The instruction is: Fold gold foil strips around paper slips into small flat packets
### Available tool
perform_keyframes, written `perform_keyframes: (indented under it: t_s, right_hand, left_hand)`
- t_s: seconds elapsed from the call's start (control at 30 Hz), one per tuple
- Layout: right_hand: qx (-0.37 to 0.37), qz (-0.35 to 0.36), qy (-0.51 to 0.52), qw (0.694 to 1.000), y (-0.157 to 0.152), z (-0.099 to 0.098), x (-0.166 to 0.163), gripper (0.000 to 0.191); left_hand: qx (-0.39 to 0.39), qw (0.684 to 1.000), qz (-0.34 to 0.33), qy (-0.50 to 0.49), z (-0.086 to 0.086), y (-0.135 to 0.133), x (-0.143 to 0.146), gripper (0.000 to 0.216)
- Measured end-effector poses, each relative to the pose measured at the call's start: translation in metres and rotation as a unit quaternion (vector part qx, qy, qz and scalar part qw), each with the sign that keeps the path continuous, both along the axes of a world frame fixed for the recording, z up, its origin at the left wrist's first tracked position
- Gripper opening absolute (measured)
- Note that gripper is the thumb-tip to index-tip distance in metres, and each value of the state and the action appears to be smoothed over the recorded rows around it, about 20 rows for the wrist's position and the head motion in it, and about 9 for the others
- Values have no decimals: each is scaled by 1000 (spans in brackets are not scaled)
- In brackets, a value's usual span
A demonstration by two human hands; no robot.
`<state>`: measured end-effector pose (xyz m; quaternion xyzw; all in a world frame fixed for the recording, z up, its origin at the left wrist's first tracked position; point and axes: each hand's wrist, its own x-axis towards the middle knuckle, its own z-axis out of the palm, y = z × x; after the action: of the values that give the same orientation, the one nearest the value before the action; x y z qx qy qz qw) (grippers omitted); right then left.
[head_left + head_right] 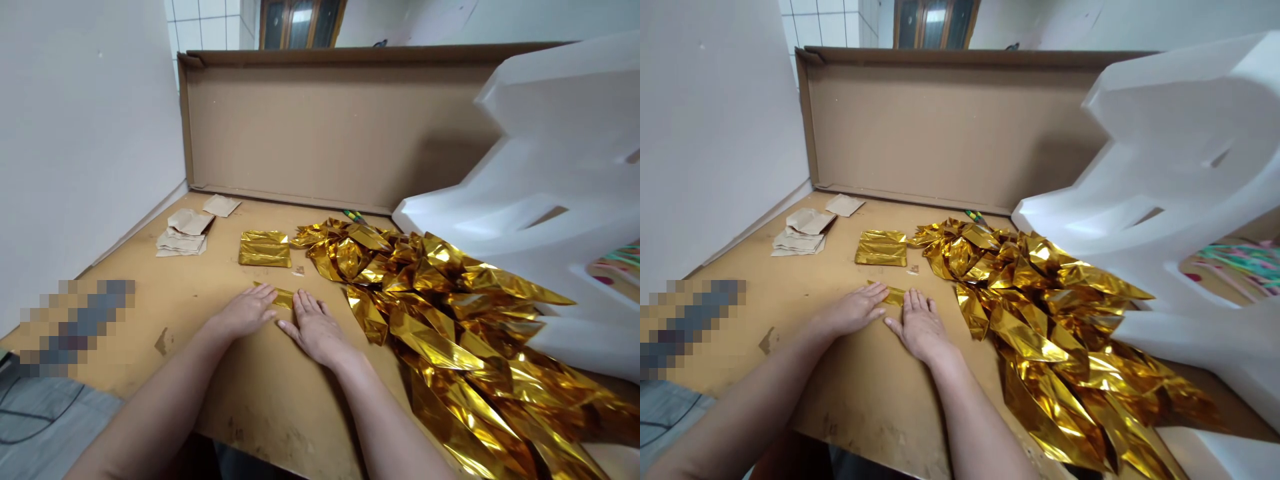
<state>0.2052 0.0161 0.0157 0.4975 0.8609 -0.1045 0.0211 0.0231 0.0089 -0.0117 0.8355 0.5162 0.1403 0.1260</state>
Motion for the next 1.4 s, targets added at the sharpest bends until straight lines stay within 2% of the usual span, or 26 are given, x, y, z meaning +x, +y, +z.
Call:
perform_keyframes:
  t_s: [0.13, 0.27, 0.47, 0.77, 1.0, 1.4]
  right_hand:
    - [5, -6, 6, 1000, 1, 1, 0, 72]
    - [35, -17, -3, 999, 2, 5, -3, 61]
    - [107, -28, 6, 994, 5, 9, -9, 31]
    - [150, -79, 15, 985, 13, 6, -9, 23]
    - [99, -113, 67, 986, 16, 8, -2, 12]
    - [63, -119, 72, 988, 12, 11, 0, 4]
  left_hand:
    - [16, 999, 37, -4, 4, 2, -14, 39]
    - [36, 997, 60, 8, 10, 4, -12, 30]
    - [75, 992, 96, 32, 8, 10, -3, 20]
    - [76, 985, 152, 39, 9, 10, 0, 10]
    - [60, 981, 183, -5, 12, 9, -2, 5]
    - [41, 983, 174, -40, 7, 10, -6, 6]
